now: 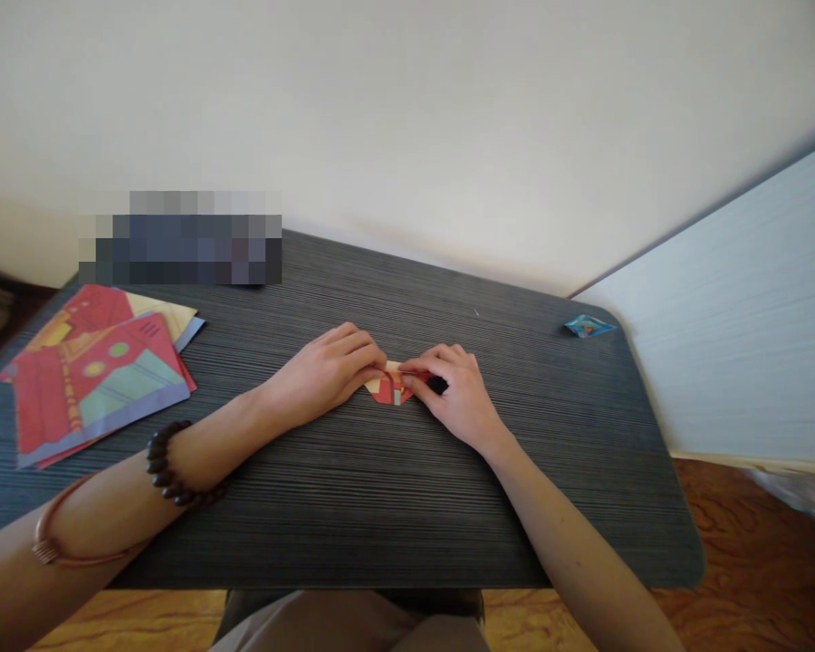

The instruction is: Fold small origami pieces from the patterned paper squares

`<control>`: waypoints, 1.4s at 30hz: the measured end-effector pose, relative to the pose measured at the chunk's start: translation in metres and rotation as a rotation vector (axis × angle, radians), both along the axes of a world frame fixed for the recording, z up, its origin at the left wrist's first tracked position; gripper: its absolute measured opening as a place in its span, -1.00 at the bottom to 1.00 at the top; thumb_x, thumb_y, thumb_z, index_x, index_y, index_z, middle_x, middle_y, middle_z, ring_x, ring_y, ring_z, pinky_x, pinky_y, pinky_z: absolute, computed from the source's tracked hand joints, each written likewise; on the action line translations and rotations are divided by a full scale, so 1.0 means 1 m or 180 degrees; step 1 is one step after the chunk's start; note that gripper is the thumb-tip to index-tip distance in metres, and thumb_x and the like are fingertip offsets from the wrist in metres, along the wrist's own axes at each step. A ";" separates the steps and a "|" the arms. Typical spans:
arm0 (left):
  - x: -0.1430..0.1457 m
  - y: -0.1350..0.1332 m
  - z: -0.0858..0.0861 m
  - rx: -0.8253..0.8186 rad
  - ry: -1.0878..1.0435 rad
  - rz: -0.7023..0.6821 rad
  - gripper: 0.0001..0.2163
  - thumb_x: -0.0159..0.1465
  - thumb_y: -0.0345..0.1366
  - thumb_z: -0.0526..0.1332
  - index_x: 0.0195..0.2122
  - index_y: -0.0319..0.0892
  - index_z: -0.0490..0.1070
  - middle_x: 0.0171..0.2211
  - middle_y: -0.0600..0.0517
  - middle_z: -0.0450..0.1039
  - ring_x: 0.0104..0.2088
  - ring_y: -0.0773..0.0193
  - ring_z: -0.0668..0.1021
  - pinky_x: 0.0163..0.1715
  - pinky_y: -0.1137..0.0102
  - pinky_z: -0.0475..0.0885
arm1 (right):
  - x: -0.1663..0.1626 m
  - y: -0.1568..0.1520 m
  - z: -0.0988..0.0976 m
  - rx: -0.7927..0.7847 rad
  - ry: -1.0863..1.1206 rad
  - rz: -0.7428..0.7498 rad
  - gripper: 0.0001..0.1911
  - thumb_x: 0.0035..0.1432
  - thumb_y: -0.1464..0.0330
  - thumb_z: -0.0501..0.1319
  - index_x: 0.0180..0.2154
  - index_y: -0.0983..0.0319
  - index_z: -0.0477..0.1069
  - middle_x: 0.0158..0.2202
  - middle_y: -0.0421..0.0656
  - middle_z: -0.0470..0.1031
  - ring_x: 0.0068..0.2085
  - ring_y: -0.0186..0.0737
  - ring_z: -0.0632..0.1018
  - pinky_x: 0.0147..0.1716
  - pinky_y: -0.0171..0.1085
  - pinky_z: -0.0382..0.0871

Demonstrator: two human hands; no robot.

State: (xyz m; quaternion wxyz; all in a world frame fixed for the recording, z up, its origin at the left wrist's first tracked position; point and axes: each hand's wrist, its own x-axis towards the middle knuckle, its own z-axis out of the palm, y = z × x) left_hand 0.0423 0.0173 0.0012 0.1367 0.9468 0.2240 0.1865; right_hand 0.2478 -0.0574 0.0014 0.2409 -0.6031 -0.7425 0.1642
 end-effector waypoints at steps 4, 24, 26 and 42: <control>-0.011 0.002 -0.001 0.0298 0.0077 -0.0192 -0.80 0.34 -0.36 0.04 -0.13 -0.19 0.44 -0.24 -0.05 0.43 -0.19 0.22 0.42 -0.13 0.31 0.40 | 0.003 -0.001 -0.008 0.0226 -0.0116 0.0113 -0.81 0.22 0.24 0.17 -0.18 0.09 0.51 -0.28 -0.19 0.47 -0.22 -0.23 0.40 -0.22 -0.21 0.20; -0.025 -0.030 0.006 0.1312 0.0667 -0.0115 -0.71 0.30 -0.44 0.06 0.03 -0.29 0.37 -0.09 -0.08 0.45 -0.07 0.00 0.40 -0.17 0.16 0.37 | 0.001 -0.031 0.004 0.0845 -0.1902 0.0640 -0.64 0.33 0.43 -0.04 0.11 0.24 0.28 -0.14 -0.15 0.50 -0.06 -0.10 0.34 -0.16 -0.09 0.09; -0.024 -0.036 0.005 0.1287 0.0758 0.0037 -0.69 0.28 -0.46 0.08 0.04 -0.27 0.37 -0.09 -0.07 0.45 -0.06 0.00 0.39 -0.18 0.16 0.37 | 0.000 -0.034 0.002 0.0798 -0.1864 0.0555 -0.64 0.32 0.44 -0.03 0.11 0.24 0.28 -0.11 -0.15 0.49 -0.03 -0.09 0.34 -0.14 -0.09 0.08; -0.018 -0.039 0.004 0.0981 0.0760 0.0197 -0.70 0.28 -0.39 0.12 0.05 -0.20 0.35 -0.18 -0.05 0.41 -0.10 0.05 0.40 -0.20 0.20 0.39 | -0.033 0.004 0.001 0.0147 -0.0261 -0.0668 -0.91 0.14 0.29 0.20 -0.37 0.17 0.40 -0.33 -0.23 0.46 -0.23 -0.20 0.37 -0.19 -0.18 0.09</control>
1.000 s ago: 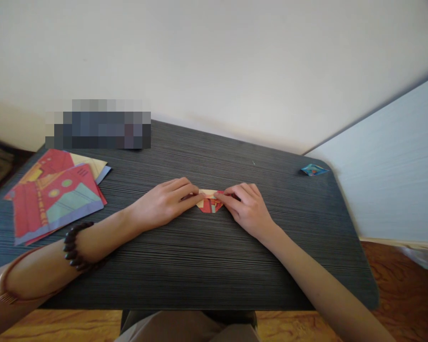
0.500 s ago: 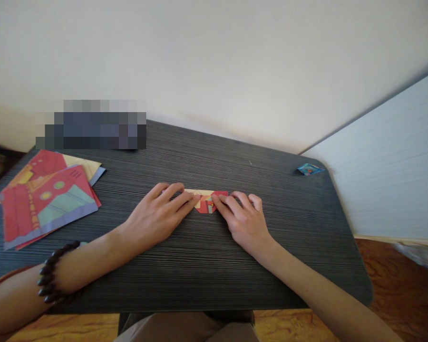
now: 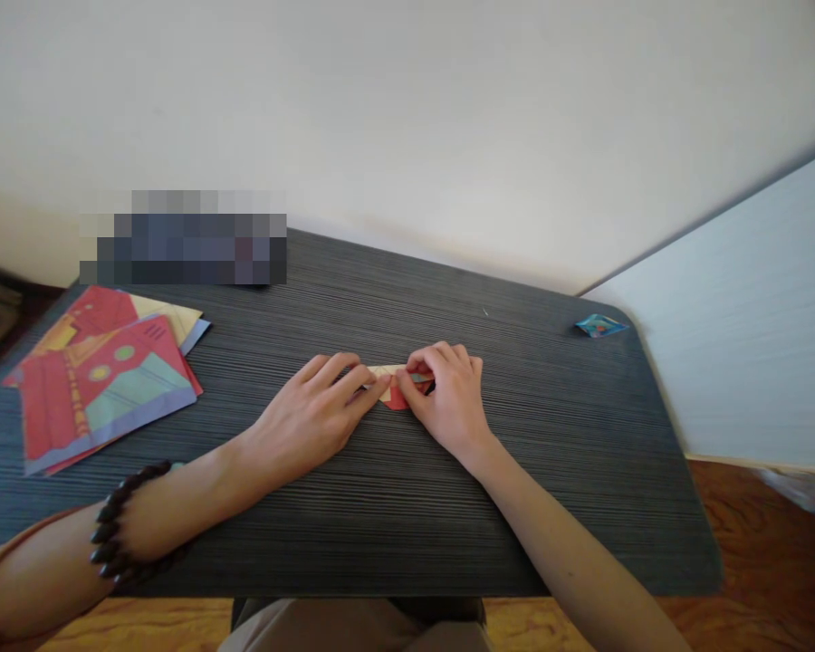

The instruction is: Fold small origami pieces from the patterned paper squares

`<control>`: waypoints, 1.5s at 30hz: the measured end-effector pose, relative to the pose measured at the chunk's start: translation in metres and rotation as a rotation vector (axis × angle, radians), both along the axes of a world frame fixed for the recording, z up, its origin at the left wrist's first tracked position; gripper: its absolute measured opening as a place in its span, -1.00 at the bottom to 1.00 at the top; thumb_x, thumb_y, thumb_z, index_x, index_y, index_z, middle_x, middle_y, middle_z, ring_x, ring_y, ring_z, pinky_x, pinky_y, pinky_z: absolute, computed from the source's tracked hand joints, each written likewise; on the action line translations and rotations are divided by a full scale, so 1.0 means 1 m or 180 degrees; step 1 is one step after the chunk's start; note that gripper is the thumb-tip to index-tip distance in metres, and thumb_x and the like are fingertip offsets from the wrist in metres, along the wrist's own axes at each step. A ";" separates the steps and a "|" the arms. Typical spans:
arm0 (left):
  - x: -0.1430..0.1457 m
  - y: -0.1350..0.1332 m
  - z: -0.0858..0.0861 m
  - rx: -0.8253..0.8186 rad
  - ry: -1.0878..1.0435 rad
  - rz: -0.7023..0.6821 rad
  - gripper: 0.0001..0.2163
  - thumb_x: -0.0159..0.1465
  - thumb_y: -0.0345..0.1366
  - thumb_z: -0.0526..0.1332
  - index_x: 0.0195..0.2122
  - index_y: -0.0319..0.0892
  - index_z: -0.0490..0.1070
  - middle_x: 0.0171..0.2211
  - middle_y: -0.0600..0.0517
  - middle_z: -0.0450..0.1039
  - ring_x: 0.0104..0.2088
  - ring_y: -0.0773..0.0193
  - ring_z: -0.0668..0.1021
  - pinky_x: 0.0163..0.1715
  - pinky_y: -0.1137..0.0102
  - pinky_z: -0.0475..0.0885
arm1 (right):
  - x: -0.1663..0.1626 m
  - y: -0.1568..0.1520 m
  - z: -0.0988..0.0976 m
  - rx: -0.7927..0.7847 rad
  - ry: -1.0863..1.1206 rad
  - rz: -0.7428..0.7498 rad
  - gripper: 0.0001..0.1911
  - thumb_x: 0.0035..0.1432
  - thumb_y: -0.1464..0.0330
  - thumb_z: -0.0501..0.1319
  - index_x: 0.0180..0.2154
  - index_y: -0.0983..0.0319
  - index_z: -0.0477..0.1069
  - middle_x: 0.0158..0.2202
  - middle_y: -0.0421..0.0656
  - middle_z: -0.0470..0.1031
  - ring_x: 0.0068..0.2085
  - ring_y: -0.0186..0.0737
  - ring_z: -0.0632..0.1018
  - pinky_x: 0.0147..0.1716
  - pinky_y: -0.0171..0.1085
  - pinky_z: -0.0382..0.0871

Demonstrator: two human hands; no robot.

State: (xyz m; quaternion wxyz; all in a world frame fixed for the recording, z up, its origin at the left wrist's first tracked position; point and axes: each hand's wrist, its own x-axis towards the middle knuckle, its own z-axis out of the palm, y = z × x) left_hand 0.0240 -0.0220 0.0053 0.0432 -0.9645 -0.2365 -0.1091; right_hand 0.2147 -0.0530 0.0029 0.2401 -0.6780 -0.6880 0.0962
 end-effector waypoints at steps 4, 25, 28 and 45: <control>-0.001 0.000 0.002 -0.0068 -0.0020 0.0069 -0.69 0.27 -0.39 0.13 0.04 -0.18 0.36 -0.18 -0.05 0.41 -0.12 0.05 0.40 -0.22 0.19 0.39 | 0.006 -0.002 -0.003 -0.0082 0.0164 0.0050 -0.98 0.12 0.36 0.19 -0.35 0.16 0.39 -0.33 -0.24 0.45 -0.24 -0.21 0.38 -0.20 -0.20 0.12; 0.012 0.006 0.009 -0.0332 -0.0084 0.0012 -0.72 0.26 -0.40 0.12 -0.01 -0.14 0.40 -0.20 -0.04 0.42 -0.15 0.10 0.42 -0.21 0.22 0.38 | 0.027 -0.005 -0.004 0.0244 0.0478 -0.0033 -0.79 0.13 0.31 0.16 -0.16 0.20 0.34 -0.20 -0.11 0.38 -0.17 -0.16 0.42 -0.18 -0.17 0.29; 0.017 0.007 0.011 -0.0340 -0.0084 -0.0018 -0.71 0.26 -0.40 0.11 0.00 -0.13 0.39 -0.21 -0.04 0.42 -0.17 0.11 0.42 -0.22 0.23 0.38 | 0.026 -0.005 -0.004 0.0130 0.0247 0.0000 -0.78 0.12 0.30 0.18 -0.16 0.19 0.34 -0.18 -0.10 0.38 -0.13 -0.12 0.41 -0.14 -0.13 0.27; 0.008 0.015 0.011 -0.0354 -0.0251 -0.0077 -0.78 0.25 -0.37 0.12 -0.11 -0.09 0.45 -0.21 0.02 0.46 -0.17 0.17 0.47 -0.31 0.32 0.45 | 0.040 -0.005 -0.003 -0.0057 0.0405 0.0346 -0.64 0.08 0.54 0.04 -0.09 0.15 0.34 -0.11 -0.11 0.33 -0.11 -0.17 0.41 -0.15 -0.18 0.26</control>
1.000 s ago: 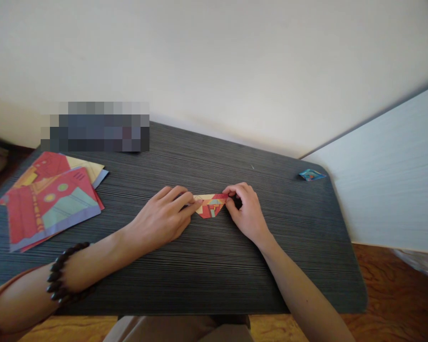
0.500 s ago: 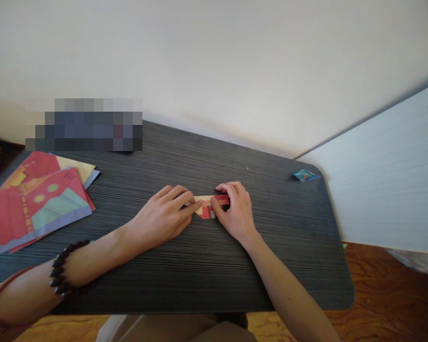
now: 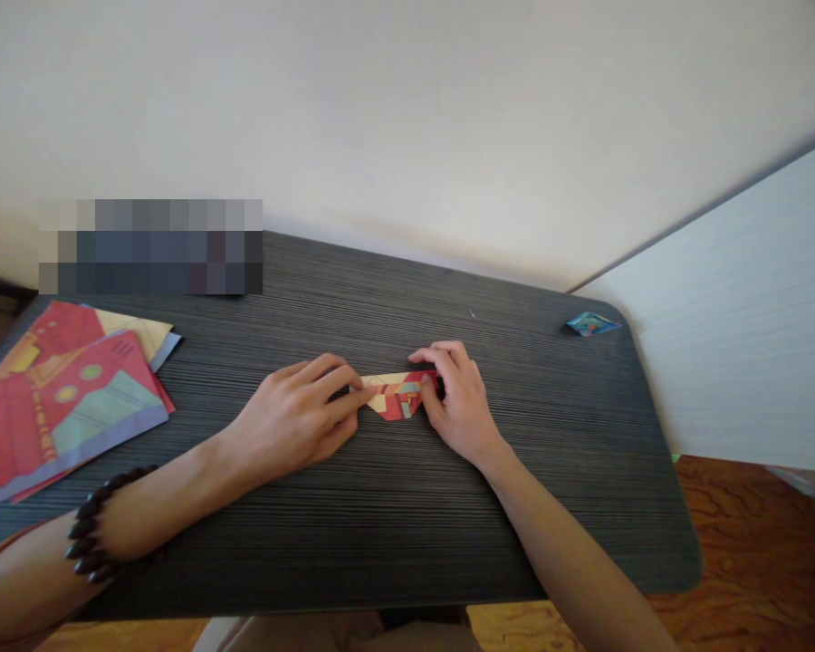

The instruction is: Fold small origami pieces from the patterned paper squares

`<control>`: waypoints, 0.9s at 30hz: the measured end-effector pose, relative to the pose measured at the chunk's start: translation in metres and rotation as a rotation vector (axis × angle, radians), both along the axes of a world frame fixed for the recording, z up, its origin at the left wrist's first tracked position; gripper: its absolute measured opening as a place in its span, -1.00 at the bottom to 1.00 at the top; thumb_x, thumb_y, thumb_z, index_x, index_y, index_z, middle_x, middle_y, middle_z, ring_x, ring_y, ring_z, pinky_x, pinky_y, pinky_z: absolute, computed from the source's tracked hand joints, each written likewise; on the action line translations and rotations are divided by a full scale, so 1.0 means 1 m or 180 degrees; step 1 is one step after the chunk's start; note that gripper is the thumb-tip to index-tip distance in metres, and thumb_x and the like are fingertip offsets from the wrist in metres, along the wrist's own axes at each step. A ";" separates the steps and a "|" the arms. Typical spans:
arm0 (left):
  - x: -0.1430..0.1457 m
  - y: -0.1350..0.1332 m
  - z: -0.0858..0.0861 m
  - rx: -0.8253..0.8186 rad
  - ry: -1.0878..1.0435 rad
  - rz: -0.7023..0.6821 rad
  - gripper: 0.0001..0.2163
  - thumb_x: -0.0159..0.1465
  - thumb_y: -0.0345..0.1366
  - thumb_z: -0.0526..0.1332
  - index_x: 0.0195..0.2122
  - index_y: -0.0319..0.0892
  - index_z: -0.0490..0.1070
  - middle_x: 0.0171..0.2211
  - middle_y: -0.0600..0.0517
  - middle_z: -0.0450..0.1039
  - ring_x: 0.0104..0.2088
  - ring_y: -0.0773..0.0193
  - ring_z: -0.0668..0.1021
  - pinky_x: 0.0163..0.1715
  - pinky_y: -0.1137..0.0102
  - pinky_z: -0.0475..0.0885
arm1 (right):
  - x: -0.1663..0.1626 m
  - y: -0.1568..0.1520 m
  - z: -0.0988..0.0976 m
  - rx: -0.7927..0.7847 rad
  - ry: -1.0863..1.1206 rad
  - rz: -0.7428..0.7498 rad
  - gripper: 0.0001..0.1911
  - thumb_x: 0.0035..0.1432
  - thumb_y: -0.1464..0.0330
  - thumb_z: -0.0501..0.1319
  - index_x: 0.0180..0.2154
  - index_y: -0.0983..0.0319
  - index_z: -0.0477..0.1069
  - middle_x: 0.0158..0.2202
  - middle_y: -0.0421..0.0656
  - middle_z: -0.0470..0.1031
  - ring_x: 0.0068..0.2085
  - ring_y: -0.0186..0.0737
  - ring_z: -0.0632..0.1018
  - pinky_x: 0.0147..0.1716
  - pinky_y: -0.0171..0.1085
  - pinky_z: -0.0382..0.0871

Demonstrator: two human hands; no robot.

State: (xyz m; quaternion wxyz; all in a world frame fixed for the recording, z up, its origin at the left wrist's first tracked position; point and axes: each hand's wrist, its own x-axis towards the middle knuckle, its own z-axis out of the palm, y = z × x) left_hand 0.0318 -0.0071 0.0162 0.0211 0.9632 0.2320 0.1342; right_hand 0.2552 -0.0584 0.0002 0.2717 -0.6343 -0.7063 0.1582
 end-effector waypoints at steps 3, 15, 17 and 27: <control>-0.003 -0.001 -0.001 0.0012 -0.0078 0.0028 -0.81 0.24 -0.38 0.12 -0.16 -0.10 0.46 -0.23 0.03 0.47 -0.19 0.19 0.47 -0.38 0.35 0.44 | 0.001 0.000 0.000 -0.0021 -0.0001 0.0006 -0.64 0.08 0.54 0.04 -0.09 0.15 0.34 -0.10 -0.12 0.33 -0.12 -0.18 0.41 -0.15 -0.18 0.27; -0.002 -0.008 -0.004 0.0001 -0.0161 -0.0105 -0.80 0.25 -0.38 0.13 -0.13 -0.11 0.45 -0.21 0.02 0.47 -0.19 0.19 0.48 -0.34 0.33 0.46 | -0.016 0.000 -0.001 0.0081 -0.0523 -0.0216 -0.64 0.10 0.17 0.21 -0.08 0.15 0.34 -0.10 -0.07 0.34 -0.08 -0.05 0.39 -0.14 -0.09 0.26; -0.001 -0.008 -0.004 0.0017 -0.0116 -0.0130 -0.77 0.26 -0.37 0.13 -0.07 -0.09 0.43 -0.20 0.02 0.47 -0.19 0.18 0.47 -0.34 0.33 0.47 | -0.016 0.001 -0.001 0.0041 -0.0589 -0.0198 -0.65 0.11 0.17 0.20 -0.07 0.14 0.34 -0.09 -0.08 0.34 -0.09 -0.06 0.39 -0.14 -0.10 0.25; -0.001 -0.006 -0.003 0.0065 -0.0125 -0.0133 -0.84 0.27 -0.36 0.12 -0.15 -0.17 0.43 -0.23 0.03 0.50 -0.18 0.19 0.48 -0.25 0.30 0.45 | -0.012 0.000 -0.003 0.0005 -0.0575 -0.0128 -0.66 0.14 0.14 0.19 -0.07 0.12 0.34 -0.09 -0.10 0.34 -0.09 -0.08 0.38 -0.14 -0.12 0.24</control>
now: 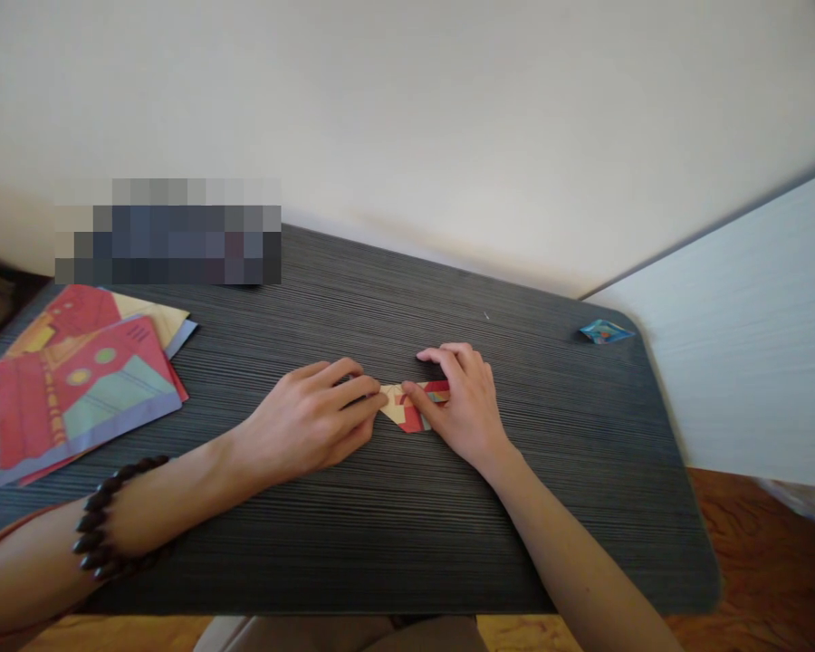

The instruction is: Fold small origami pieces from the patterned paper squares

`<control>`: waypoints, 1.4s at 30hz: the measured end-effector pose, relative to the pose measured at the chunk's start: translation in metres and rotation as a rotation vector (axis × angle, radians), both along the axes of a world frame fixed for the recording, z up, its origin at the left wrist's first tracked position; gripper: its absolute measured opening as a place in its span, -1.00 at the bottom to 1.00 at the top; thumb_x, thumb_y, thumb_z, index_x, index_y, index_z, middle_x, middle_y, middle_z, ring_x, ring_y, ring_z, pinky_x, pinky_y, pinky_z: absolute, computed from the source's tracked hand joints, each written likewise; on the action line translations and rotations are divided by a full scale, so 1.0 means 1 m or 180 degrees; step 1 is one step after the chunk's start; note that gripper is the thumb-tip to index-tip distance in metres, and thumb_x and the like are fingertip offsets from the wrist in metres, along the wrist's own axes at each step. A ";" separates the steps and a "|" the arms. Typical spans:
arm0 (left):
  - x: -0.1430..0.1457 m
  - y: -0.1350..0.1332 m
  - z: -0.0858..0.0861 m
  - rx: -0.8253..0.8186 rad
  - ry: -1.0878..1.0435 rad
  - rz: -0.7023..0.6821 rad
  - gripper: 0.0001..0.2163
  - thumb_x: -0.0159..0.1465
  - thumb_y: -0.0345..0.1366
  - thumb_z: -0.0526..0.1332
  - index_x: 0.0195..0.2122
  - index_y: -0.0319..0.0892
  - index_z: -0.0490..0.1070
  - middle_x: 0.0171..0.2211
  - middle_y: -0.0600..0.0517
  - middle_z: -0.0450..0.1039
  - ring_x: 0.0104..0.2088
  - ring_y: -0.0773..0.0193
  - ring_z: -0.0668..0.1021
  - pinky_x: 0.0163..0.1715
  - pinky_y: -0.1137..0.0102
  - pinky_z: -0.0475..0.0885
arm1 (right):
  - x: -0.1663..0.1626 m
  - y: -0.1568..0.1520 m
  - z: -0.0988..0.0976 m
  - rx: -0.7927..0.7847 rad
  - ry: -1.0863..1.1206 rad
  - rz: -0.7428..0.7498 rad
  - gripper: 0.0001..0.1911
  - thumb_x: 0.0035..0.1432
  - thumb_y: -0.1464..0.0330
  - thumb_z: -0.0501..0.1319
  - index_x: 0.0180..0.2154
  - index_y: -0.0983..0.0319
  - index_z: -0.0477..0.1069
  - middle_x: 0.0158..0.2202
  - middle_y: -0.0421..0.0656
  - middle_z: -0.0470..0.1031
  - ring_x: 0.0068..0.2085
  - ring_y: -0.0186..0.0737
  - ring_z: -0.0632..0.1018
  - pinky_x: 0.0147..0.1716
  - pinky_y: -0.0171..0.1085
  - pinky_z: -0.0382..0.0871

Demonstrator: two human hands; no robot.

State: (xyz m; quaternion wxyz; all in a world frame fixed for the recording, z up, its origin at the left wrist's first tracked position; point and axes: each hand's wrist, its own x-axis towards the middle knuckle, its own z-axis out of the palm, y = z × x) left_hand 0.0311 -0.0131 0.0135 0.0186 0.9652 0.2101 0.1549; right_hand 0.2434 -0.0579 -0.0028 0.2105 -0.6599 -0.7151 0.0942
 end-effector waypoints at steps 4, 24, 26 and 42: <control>-0.003 0.001 0.000 0.0151 -0.0094 -0.0038 -0.86 0.26 -0.37 0.14 -0.19 -0.18 0.44 -0.25 0.07 0.52 -0.20 0.19 0.49 -0.29 0.31 0.44 | 0.000 0.001 0.000 -0.0013 -0.0001 -0.0019 -0.65 0.14 0.13 0.19 -0.07 0.12 0.34 -0.09 -0.10 0.34 -0.08 -0.09 0.38 -0.13 -0.13 0.24; -0.013 0.005 0.000 0.0279 -0.0398 0.0039 -0.88 0.19 -0.40 0.18 -0.28 -0.16 0.48 -0.33 0.07 0.52 -0.29 0.21 0.52 -0.38 0.34 0.43 | 0.001 0.002 0.000 -0.0126 0.0016 -0.0051 -0.64 0.13 0.10 0.19 -0.07 0.11 0.35 -0.08 -0.11 0.34 -0.08 -0.08 0.38 -0.11 -0.10 0.23; -0.011 0.004 0.001 0.0271 -0.0347 0.0010 -0.84 0.20 -0.39 0.18 -0.20 -0.14 0.47 -0.28 0.06 0.51 -0.27 0.21 0.51 -0.35 0.33 0.44 | 0.001 0.002 0.001 -0.0129 0.0008 -0.0043 -0.63 0.13 0.11 0.19 -0.06 0.11 0.35 -0.08 -0.11 0.34 -0.08 -0.08 0.38 -0.11 -0.10 0.23; -0.008 -0.001 0.003 0.0318 -0.0113 -0.0056 -0.87 0.24 -0.37 0.15 -0.23 -0.17 0.47 -0.31 0.08 0.54 -0.23 0.18 0.52 -0.35 0.31 0.43 | 0.000 0.002 0.001 -0.0084 0.0033 -0.0055 -0.59 0.12 0.04 0.17 -0.07 0.10 0.35 -0.08 -0.10 0.34 -0.08 -0.08 0.38 -0.12 -0.11 0.23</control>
